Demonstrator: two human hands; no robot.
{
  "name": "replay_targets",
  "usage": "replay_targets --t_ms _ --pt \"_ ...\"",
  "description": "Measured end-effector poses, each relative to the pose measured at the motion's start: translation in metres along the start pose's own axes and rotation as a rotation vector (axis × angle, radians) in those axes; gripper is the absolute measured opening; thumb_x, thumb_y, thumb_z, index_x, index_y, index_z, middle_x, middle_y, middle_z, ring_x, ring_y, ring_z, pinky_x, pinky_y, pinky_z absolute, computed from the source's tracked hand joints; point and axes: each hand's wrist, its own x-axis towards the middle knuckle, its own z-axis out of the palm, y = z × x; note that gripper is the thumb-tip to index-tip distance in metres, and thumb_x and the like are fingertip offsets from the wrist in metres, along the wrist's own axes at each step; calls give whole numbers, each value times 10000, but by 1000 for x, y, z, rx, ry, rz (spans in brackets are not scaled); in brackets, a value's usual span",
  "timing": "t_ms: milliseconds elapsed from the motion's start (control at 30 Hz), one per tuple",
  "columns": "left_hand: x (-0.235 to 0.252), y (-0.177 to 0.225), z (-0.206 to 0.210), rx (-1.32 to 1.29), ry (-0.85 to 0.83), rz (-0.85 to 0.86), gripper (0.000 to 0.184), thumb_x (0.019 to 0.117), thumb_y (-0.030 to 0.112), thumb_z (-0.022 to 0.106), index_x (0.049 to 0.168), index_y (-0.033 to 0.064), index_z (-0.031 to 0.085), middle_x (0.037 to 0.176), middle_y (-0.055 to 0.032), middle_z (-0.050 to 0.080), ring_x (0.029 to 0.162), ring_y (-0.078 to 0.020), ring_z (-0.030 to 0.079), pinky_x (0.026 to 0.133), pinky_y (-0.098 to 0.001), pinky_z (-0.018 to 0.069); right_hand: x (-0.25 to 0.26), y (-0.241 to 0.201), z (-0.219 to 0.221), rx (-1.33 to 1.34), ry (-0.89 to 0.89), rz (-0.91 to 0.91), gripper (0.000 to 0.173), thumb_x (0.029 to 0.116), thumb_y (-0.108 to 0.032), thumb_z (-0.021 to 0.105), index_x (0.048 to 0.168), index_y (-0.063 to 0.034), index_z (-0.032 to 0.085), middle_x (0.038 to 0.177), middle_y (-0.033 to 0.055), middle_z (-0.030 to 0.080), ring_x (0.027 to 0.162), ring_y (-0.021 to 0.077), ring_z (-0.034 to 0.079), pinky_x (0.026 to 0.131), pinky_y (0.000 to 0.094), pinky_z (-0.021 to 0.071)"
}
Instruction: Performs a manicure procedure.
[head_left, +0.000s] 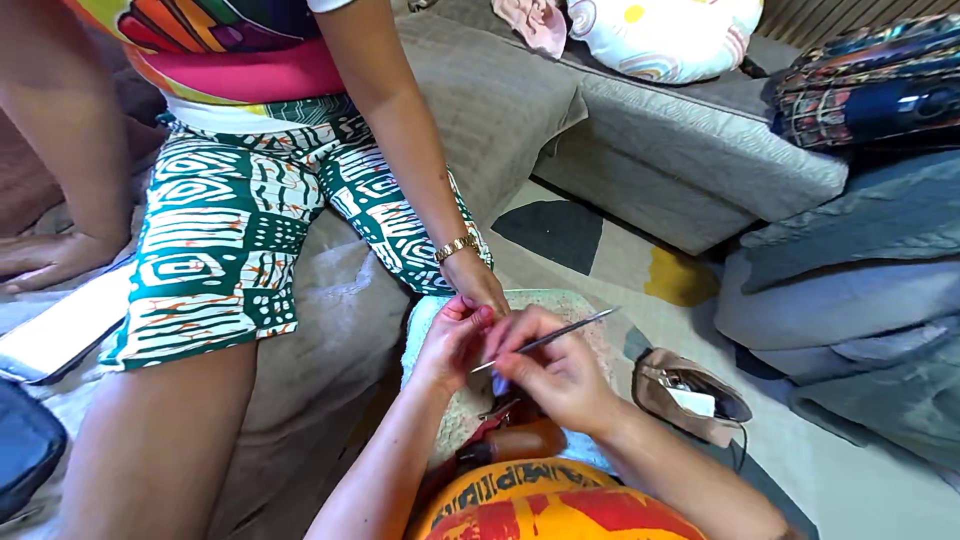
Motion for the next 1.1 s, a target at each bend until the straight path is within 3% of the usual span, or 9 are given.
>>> replay_targets --t_ms 233,333,467,600,667,733,800,933,1100 --pt "2 -3 -11 -27 -84 1 96 968 -7 608 1022 58 653 888 -91 723 766 -153 709 738 -314 612 34 16 -14 -131 346 -214 24 1027 -101 581 1016 -118 594 1034 -2 617 895 66 628 739 229 567" --pt "2 -4 -9 -15 -48 -13 133 956 -13 621 1020 90 675 864 -59 724 726 -113 696 695 -276 604 26 17 -10 38 201 -154 32 1017 -107 599 1014 -134 582 995 14 626 834 91 648 691 267 594" --pt "-1 -3 -10 -4 -116 13 102 980 40 617 1073 54 655 891 -109 716 741 -168 702 705 -310 606 21 26 -39 -192 194 -81 36 1029 -90 555 1021 -87 589 1065 25 631 841 72 634 674 227 567" --pt "-19 0 -13 579 -101 362 217 1078 162 493 1139 4 629 904 -105 691 781 -173 673 733 -326 587 -3 17 -80 -774 50 247 85 983 -123 641 993 -39 630 862 48 669 691 145 652 625 356 587" --pt "-30 -2 -25 1072 9 654 300 1091 273 471 1183 49 648 1089 -46 666 1017 -128 653 897 -334 572 -16 12 -81 -1012 -182 578 153 986 -143 655 1053 -5 662 876 161 694 813 329 701 761 559 580" --pt "-38 -7 -47 1350 116 775 381 1086 297 444 1325 57 618 1355 -127 607 1289 -250 561 1074 -467 468 -26 12 -72 -1151 -321 782 220 1004 -139 607 1164 5 654 1009 236 698 957 439 692 830 644 537" --pt "-47 -17 -77 1477 202 755 394 1090 234 398 1398 72 580 1463 -153 551 1370 -305 516 1123 -515 428 -37 11 -59 -1248 -305 775 228 1012 -130 593 1185 7 648 1079 243 685 1000 443 688 827 625 547" --pt "-84 -38 -117 1480 271 516 407 1058 60 404 1435 -2 546 1383 -181 624 1247 -283 641 1054 -457 526 -58 9 -29 -1217 -292 398 202 999 -188 637 1085 -13 692 1048 183 690 992 361 704 776 509 602" --pt "-133 -34 -118 1832 214 161 551 949 -37 582 1490 18 497 1220 -202 707 1074 -402 712 902 -601 568 -58 21 -4 -762 -946 481 332 1017 -188 627 1319 -54 601 1242 188 657 1204 372 623 1010 567 494"
